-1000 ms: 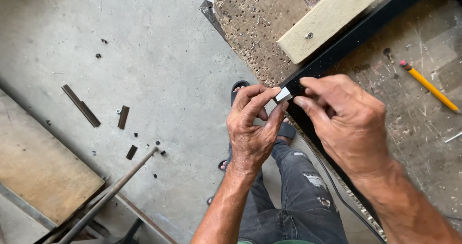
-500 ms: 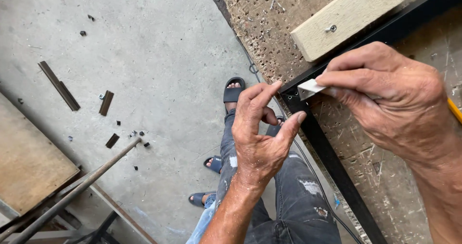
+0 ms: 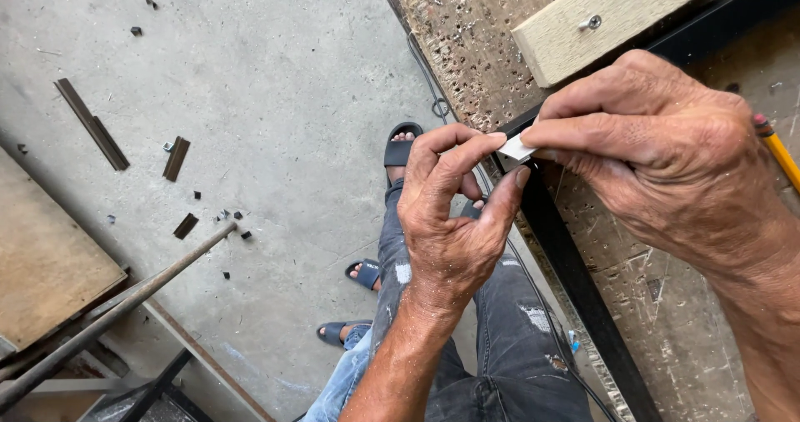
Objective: Assembling a metal frame by marking, drilling holes, and fastening with a rivet gun.
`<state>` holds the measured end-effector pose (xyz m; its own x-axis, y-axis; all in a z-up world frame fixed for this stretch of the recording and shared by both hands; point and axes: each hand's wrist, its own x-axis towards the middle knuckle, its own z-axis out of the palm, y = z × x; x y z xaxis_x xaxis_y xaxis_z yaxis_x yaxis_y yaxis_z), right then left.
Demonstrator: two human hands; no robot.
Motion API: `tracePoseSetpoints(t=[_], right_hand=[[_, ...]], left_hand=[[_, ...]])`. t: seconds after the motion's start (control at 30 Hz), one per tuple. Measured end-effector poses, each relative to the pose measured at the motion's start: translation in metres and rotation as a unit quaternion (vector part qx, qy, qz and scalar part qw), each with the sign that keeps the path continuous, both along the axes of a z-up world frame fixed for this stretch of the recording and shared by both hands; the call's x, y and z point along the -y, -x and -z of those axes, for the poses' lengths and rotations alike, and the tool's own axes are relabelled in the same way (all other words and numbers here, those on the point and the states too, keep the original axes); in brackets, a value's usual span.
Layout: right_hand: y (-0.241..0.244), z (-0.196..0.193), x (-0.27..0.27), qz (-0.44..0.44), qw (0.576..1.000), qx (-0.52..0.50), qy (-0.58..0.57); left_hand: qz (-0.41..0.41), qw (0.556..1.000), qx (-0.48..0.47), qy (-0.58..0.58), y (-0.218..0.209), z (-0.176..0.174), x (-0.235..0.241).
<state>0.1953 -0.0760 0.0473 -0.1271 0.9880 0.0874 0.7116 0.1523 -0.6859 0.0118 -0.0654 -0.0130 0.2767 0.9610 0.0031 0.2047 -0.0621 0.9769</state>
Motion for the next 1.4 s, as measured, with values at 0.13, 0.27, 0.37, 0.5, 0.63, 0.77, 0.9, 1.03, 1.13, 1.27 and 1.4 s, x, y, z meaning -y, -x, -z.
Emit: tracePoseSetpoints(t=[0.13,0.27,0.37,0.5,0.63,0.77,0.9,1.03,1.13,1.27,1.4], right_hand=[[0.003,0.002,0.000,0.003,1.000,-0.002,-0.006],[0.002,0.001,0.000,0.007,1.000,0.008,0.001],[0.001,0.002,0.000,-0.002,1.000,0.019,-0.004],[0.003,0.001,0.000,0.008,1.000,0.010,-0.003],[0.005,0.001,0.000,0.013,1.000,0.015,-0.007],[0.004,0.002,0.000,0.011,1.000,0.018,-0.010],[0.005,0.001,0.000,0.016,1.000,0.020,-0.009],[0.004,0.004,0.000,0.009,1.000,0.014,-0.017],[0.004,0.003,-0.002,0.009,1.000,0.011,-0.016],[0.005,0.004,-0.002,0.010,0.999,0.029,-0.025],[0.006,0.001,-0.004,-0.002,0.999,0.035,-0.032]], left_hand=[[-0.008,1.000,0.004,-0.007,-0.001,0.002,0.002],[-0.011,1.000,0.002,0.001,-0.001,0.000,0.002],[-0.014,1.000,0.005,0.006,-0.002,0.001,0.002],[-0.014,1.000,0.000,-0.001,-0.002,0.000,0.000],[-0.012,1.000,-0.007,0.001,-0.002,-0.002,0.000],[-0.014,1.000,-0.017,0.007,-0.003,-0.005,0.000],[-0.028,0.999,-0.019,0.012,-0.005,-0.008,0.001],[-0.048,0.998,-0.010,0.028,-0.010,-0.008,0.004],[-0.047,0.998,-0.010,0.033,-0.010,-0.009,0.003],[-0.059,0.997,-0.016,0.035,-0.012,-0.015,0.002],[-0.063,0.996,-0.001,0.063,-0.012,-0.017,0.000]])
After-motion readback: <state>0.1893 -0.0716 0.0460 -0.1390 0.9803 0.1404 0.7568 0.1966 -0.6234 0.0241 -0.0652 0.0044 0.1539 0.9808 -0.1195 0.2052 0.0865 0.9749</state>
